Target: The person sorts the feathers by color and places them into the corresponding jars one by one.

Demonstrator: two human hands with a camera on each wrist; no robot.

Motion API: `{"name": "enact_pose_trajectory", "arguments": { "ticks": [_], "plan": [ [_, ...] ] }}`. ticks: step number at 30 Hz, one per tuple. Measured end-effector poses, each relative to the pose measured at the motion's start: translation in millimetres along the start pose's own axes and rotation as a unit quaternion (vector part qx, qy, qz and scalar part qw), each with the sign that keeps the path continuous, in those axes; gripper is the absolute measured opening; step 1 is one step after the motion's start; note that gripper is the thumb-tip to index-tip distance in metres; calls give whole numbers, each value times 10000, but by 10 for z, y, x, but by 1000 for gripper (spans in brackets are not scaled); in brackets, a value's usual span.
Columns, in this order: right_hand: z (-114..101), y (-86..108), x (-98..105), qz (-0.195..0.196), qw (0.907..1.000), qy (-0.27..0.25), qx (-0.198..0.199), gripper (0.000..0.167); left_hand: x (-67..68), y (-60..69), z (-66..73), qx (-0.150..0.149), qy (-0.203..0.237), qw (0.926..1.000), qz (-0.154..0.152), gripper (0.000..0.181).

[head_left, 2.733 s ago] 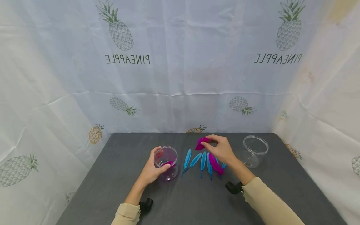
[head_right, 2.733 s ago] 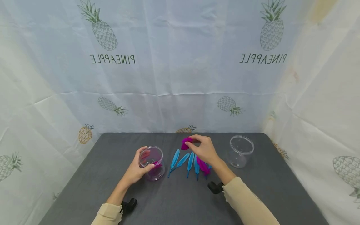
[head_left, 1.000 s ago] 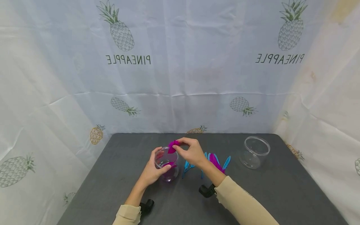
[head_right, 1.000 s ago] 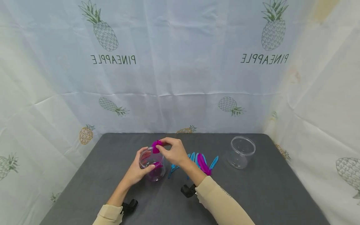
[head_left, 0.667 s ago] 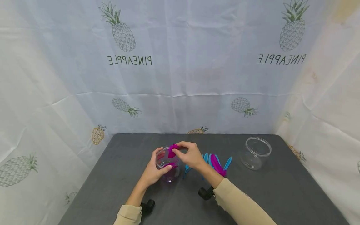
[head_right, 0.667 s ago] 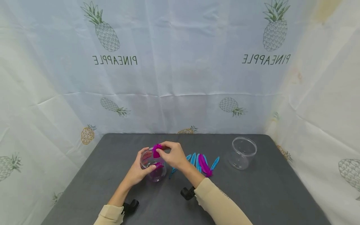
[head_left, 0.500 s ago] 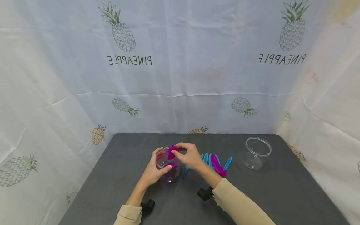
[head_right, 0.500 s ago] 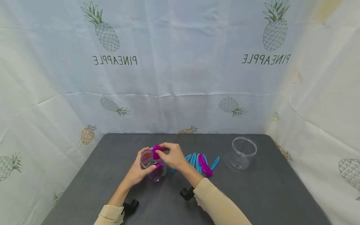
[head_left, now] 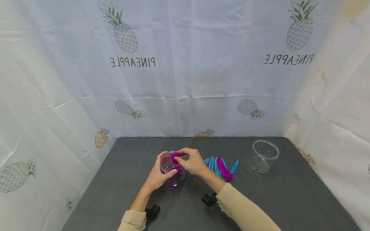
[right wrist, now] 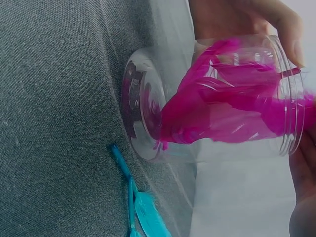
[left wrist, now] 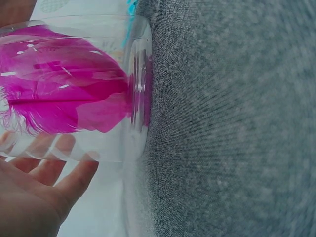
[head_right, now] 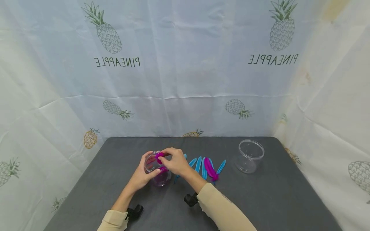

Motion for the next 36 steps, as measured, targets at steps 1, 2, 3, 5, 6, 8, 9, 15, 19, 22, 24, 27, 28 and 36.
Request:
{"name": "enact_pose_trajectory", "arguments": {
  "ticks": [1,2,3,5,6,8,9,15,19,22,24,27,28,36],
  "plan": [
    [-2,-1,-6,-20,10000,66,5,14,-1,0,4,-21,5,10000,-1,84],
    [-6,1,-9,-34,9999,128,11,15,-2,-1,8,-46,23,10000,-8,83],
    [-8,1,-13,-51,9998,188,12,15,-2,-1,11,-76,29,10000,-12,84],
    [-16,2,-17,-91,9996,269,28,15,-5,-3,14,-98,48,9999,-19,84],
    [-18,2,-19,-112,9995,287,32,16,-6,-5,14,-109,53,9999,-27,84],
    [-27,2,-17,-152,9995,281,54,16,-8,-6,9,-88,75,9999,-35,84],
    [-33,1,-18,-169,9994,274,82,17,-8,-6,6,-93,79,9999,-38,85],
    [-79,-8,-25,-337,9988,220,265,21,-8,2,8,-70,73,9999,-67,85],
    [-108,-9,-11,-410,9985,259,245,22,-7,6,6,-47,82,9999,-75,85],
    [-114,0,18,-419,9985,322,161,20,-2,10,-10,6,79,10000,-43,86],
    [-124,12,49,-415,9984,361,121,18,2,11,-20,38,54,10000,-15,86],
    [-160,33,103,-425,9980,450,122,16,5,10,-27,56,50,10000,3,86],
    [-176,41,117,-450,9977,479,134,16,5,8,-29,56,44,10000,5,86],
    [-274,131,226,-689,9929,904,347,16,-1,6,-19,-8,218,9998,-7,86]
  ]
}}
Point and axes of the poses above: each hand's wrist, its own y-axis away from the middle knuckle, its own x-axis out of the back of the hand, z = x × y, the point moved 9 cm from there along -y, towards the middle knuckle, and after that the axes turned 13 degrees about -z, right-handed, at the moved point
